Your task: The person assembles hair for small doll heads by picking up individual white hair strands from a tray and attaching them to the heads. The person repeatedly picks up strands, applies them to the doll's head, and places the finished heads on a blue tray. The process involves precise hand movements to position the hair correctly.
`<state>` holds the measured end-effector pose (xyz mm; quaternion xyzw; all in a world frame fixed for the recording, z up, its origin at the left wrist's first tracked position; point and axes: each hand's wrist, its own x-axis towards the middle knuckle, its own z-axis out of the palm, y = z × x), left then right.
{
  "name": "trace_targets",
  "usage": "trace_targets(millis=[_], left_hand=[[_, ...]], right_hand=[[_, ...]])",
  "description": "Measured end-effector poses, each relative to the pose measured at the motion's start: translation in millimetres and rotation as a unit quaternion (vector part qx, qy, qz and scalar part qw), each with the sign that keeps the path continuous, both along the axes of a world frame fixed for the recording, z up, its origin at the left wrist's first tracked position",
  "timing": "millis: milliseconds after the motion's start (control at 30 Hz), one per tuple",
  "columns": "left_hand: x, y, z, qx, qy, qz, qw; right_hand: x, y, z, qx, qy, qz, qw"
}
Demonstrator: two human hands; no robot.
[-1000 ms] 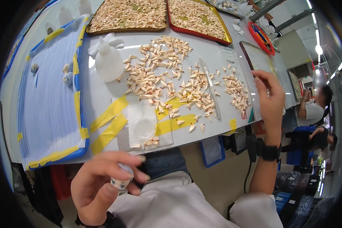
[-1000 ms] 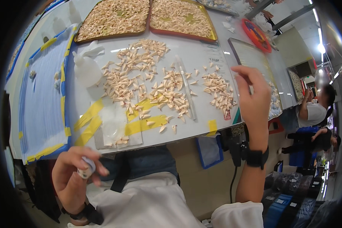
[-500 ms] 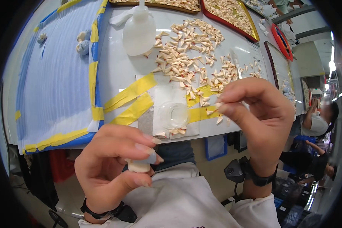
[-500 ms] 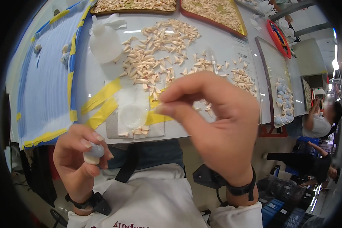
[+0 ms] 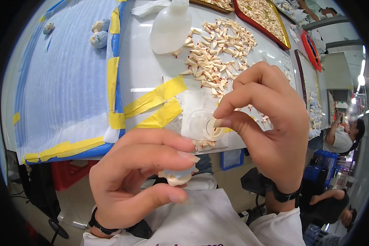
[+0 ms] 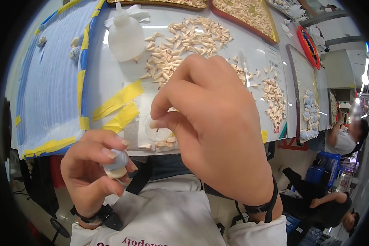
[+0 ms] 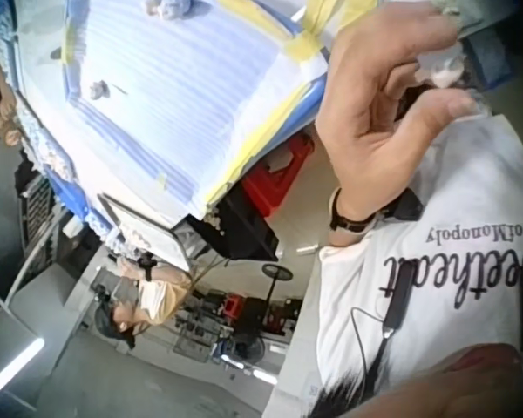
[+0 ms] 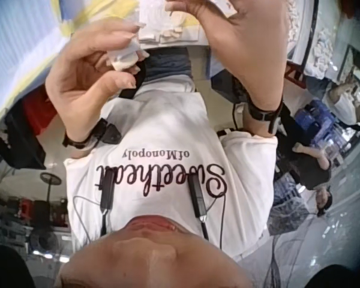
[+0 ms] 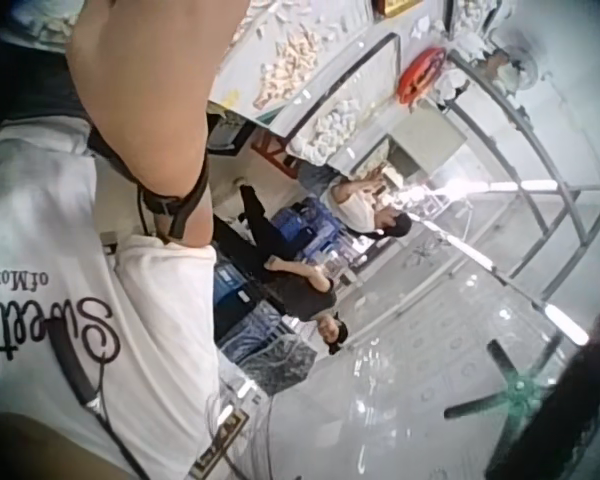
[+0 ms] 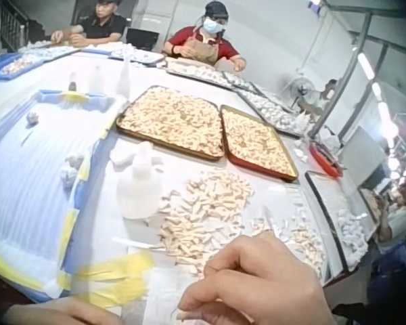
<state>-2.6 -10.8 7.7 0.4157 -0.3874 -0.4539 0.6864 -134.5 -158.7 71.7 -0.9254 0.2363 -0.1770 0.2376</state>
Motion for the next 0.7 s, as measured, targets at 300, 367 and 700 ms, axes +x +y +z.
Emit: trace_targets(millis=[300,367,700], left_hand=[[-10.8,-4.2,12.7,0.032,-0.049,0.031,0.998],[-9.3,-4.5,18.2,0.029,-0.124,0.021,0.992],[-26.2,-2.1,33.4,-0.061,-0.445,0.142,0.882]], right_hand=[[-22.4,23.5,6.6,0.246,-0.124,0.076,0.958],[-25.0,30.8,-2.1,0.289,-0.149,0.066,0.944],[-29.9,34.8,-5.2,0.094,-0.178,0.124,0.972]])
